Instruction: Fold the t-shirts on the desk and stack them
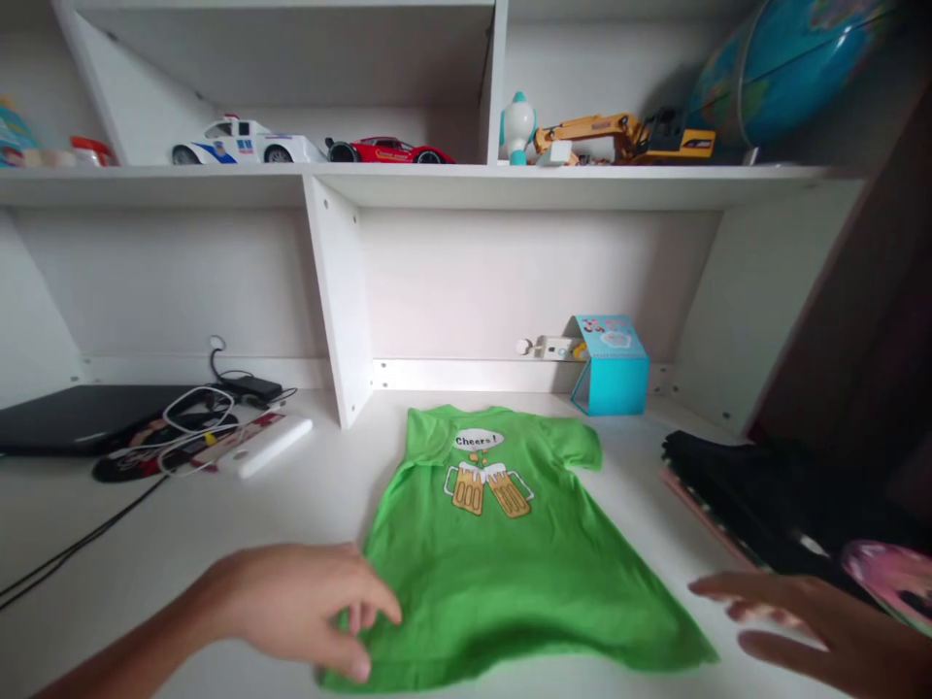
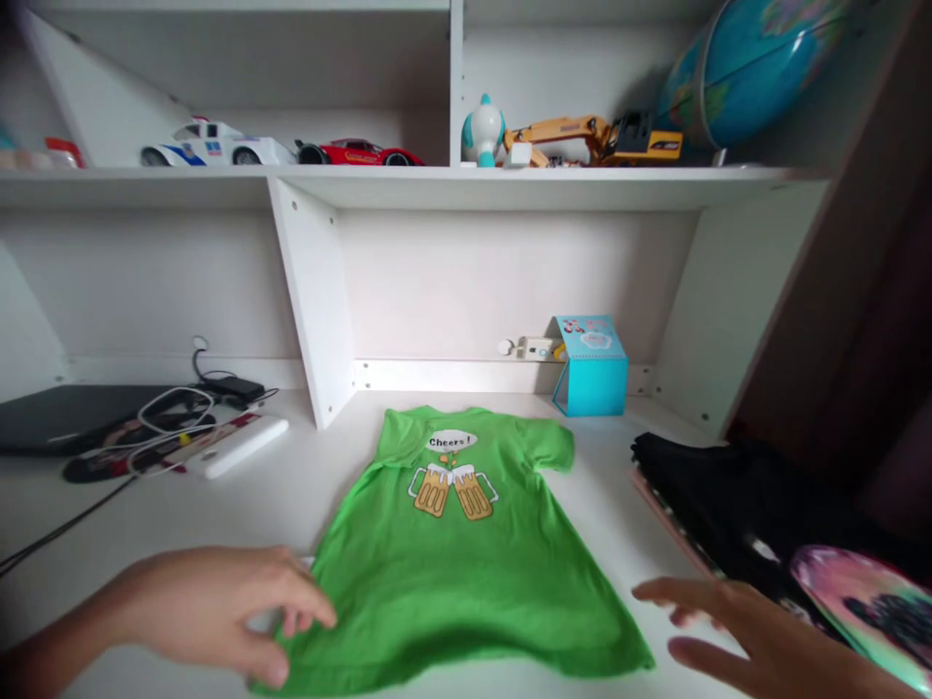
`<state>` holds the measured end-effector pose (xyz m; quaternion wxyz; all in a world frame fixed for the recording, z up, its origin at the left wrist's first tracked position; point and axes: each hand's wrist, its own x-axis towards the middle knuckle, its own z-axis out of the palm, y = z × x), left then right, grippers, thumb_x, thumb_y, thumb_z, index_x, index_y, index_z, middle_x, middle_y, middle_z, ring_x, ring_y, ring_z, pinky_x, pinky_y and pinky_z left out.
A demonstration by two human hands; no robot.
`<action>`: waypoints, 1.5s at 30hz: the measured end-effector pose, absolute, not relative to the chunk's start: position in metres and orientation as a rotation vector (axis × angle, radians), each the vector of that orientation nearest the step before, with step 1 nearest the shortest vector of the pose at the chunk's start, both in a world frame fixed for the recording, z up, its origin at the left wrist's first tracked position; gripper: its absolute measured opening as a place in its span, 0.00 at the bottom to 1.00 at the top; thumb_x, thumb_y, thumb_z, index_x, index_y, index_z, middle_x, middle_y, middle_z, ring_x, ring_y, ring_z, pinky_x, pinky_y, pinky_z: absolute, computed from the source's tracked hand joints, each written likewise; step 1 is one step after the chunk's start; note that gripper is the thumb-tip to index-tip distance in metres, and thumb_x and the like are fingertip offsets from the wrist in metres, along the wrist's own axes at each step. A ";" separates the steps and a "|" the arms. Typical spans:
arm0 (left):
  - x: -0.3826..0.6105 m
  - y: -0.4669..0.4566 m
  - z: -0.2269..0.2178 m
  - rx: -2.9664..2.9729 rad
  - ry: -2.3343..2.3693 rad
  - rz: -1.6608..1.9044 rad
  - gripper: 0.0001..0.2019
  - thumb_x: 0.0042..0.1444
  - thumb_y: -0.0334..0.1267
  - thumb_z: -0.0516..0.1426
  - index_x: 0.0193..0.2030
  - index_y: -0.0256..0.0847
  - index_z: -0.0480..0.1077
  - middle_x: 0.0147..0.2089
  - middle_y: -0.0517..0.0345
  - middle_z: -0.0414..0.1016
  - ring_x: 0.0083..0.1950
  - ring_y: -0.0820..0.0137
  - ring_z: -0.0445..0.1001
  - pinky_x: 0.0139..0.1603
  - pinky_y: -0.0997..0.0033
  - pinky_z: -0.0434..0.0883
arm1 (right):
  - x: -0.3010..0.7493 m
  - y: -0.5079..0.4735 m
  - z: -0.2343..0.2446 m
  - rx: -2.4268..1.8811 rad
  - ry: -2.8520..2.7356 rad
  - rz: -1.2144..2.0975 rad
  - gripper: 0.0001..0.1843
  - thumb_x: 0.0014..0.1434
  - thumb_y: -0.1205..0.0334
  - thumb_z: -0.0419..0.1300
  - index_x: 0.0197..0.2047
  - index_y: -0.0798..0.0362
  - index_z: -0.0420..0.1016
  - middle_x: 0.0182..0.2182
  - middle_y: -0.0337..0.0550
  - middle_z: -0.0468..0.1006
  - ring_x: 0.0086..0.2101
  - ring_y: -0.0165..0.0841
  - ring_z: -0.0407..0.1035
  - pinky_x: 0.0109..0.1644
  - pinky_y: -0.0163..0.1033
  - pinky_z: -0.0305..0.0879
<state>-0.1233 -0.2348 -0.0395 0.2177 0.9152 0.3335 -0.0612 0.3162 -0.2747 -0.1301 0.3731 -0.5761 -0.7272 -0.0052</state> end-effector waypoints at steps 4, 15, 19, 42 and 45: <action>-0.090 -0.187 -0.060 2.633 0.910 0.148 0.15 0.59 0.37 0.49 0.52 0.45 0.67 0.49 0.57 0.71 0.49 0.71 0.69 0.50 0.70 0.64 | 0.280 -0.237 -0.128 -1.494 -1.958 0.114 0.26 0.56 0.42 0.48 0.50 0.48 0.69 0.46 0.46 0.73 0.48 0.41 0.66 0.50 0.46 0.64; -0.035 -0.077 -0.160 2.629 1.255 0.237 0.25 0.60 0.53 0.41 0.63 0.49 0.52 0.66 0.53 0.46 0.66 0.55 0.42 0.61 0.46 0.46 | 0.241 -0.135 -0.186 -1.745 -2.271 0.177 0.35 0.59 0.39 0.39 0.62 0.51 0.52 0.62 0.51 0.47 0.61 0.43 0.34 0.60 0.54 0.45; -0.077 -0.052 -0.153 2.389 2.040 0.139 0.30 0.57 0.57 0.41 0.61 0.43 0.57 0.66 0.44 0.44 0.65 0.42 0.33 0.55 0.31 0.36 | 0.243 -0.133 -0.198 -1.806 -2.272 0.098 0.34 0.59 0.38 0.37 0.63 0.47 0.50 0.63 0.48 0.47 0.62 0.42 0.32 0.60 0.54 0.45; -0.047 -0.047 -0.186 2.445 1.877 0.173 0.33 0.55 0.63 0.34 0.65 0.55 0.39 0.68 0.60 0.33 0.66 0.49 0.32 0.58 0.34 0.37 | 0.246 -0.131 -0.202 -2.042 -2.220 0.029 0.36 0.57 0.35 0.35 0.64 0.42 0.42 0.64 0.38 0.43 0.61 0.48 0.36 0.59 0.53 0.45; -0.046 -0.049 -0.185 2.445 1.859 0.177 0.34 0.54 0.63 0.33 0.65 0.54 0.39 0.68 0.59 0.33 0.66 0.49 0.32 0.58 0.34 0.37 | 0.246 -0.131 -0.203 -2.040 -2.224 0.017 0.36 0.57 0.35 0.34 0.65 0.43 0.42 0.64 0.38 0.43 0.61 0.48 0.34 0.59 0.54 0.45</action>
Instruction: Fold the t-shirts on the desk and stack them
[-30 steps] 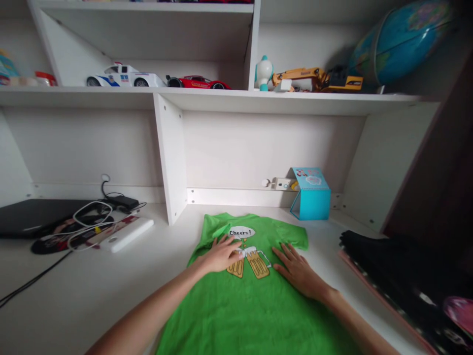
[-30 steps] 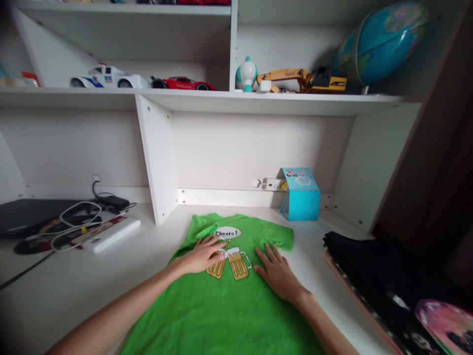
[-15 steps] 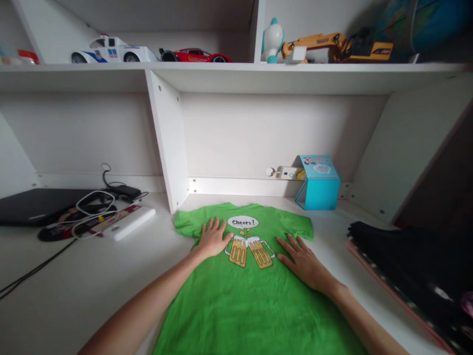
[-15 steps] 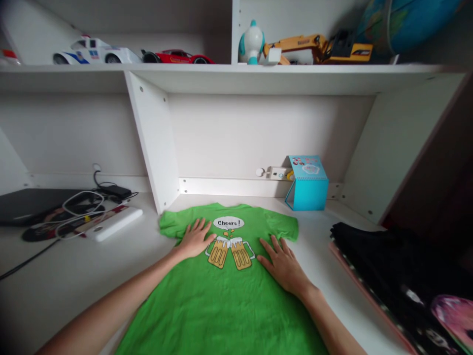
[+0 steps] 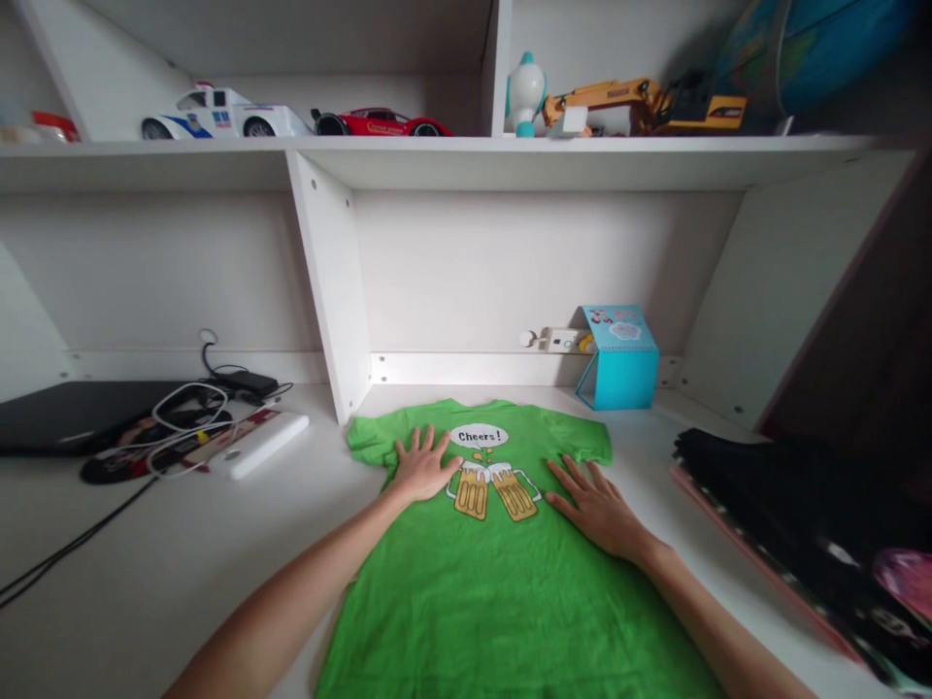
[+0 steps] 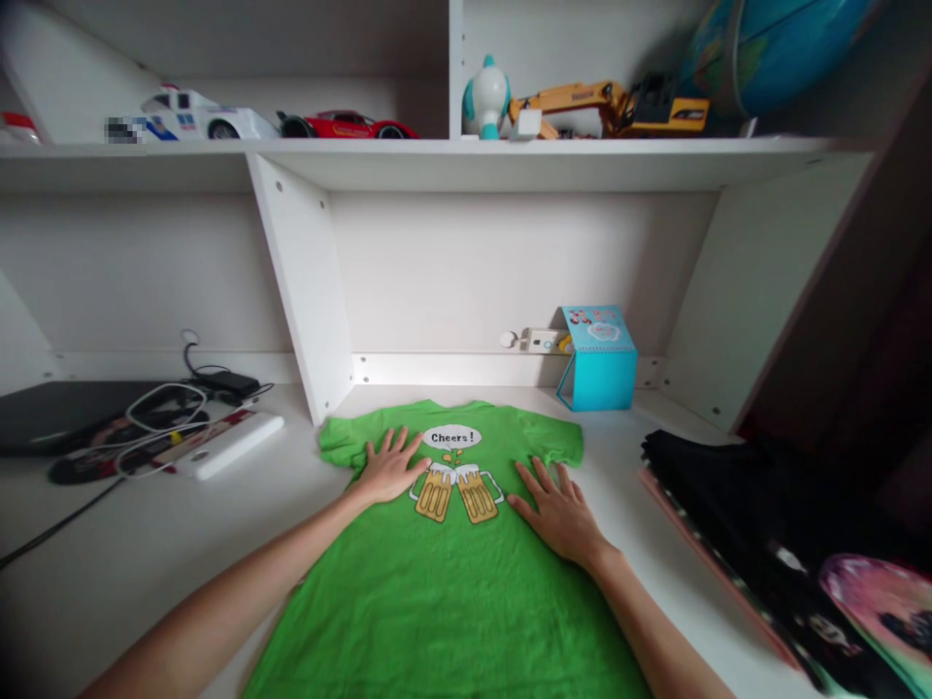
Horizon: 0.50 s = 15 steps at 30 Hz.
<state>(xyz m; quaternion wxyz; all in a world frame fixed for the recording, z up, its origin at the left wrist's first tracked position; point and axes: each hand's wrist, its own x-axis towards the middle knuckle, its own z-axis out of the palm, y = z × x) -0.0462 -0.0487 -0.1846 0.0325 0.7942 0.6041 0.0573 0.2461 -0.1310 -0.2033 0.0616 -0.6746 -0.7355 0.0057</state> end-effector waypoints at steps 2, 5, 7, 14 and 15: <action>-0.047 -0.050 -0.183 2.442 1.842 0.176 0.35 0.54 0.64 0.33 0.65 0.53 0.39 0.68 0.57 0.33 0.66 0.49 0.32 0.58 0.33 0.37 | 0.246 -0.131 -0.204 -2.039 -2.235 0.009 0.36 0.57 0.35 0.34 0.65 0.43 0.42 0.64 0.38 0.43 0.61 0.48 0.34 0.59 0.53 0.45; -0.047 -0.050 -0.182 2.438 1.825 0.177 0.36 0.53 0.65 0.31 0.66 0.52 0.39 0.68 0.55 0.33 0.66 0.49 0.31 0.57 0.33 0.36 | 0.246 -0.131 -0.204 -2.047 -2.241 -0.010 0.36 0.58 0.36 0.34 0.65 0.43 0.42 0.64 0.39 0.43 0.61 0.48 0.35 0.59 0.53 0.46; -0.047 -0.049 -0.182 2.433 1.826 0.179 0.36 0.53 0.65 0.31 0.66 0.52 0.39 0.68 0.56 0.32 0.66 0.49 0.30 0.58 0.33 0.36 | 0.246 -0.130 -0.204 -2.052 -2.240 -0.020 0.35 0.58 0.37 0.35 0.65 0.43 0.42 0.64 0.40 0.44 0.61 0.49 0.35 0.60 0.53 0.45; -0.047 -0.048 -0.181 2.422 1.818 0.168 0.36 0.53 0.65 0.32 0.66 0.52 0.38 0.68 0.55 0.30 0.66 0.50 0.29 0.58 0.34 0.35 | 0.245 -0.130 -0.201 -2.064 -2.245 0.005 0.36 0.58 0.37 0.36 0.65 0.44 0.41 0.64 0.42 0.43 0.61 0.49 0.34 0.60 0.52 0.46; -0.047 -0.049 -0.180 2.418 1.821 0.163 0.36 0.53 0.65 0.32 0.66 0.52 0.39 0.68 0.55 0.30 0.66 0.50 0.29 0.58 0.34 0.35 | 0.246 -0.131 -0.200 -2.069 -2.248 0.009 0.36 0.58 0.37 0.36 0.65 0.44 0.41 0.64 0.42 0.43 0.61 0.49 0.35 0.60 0.52 0.46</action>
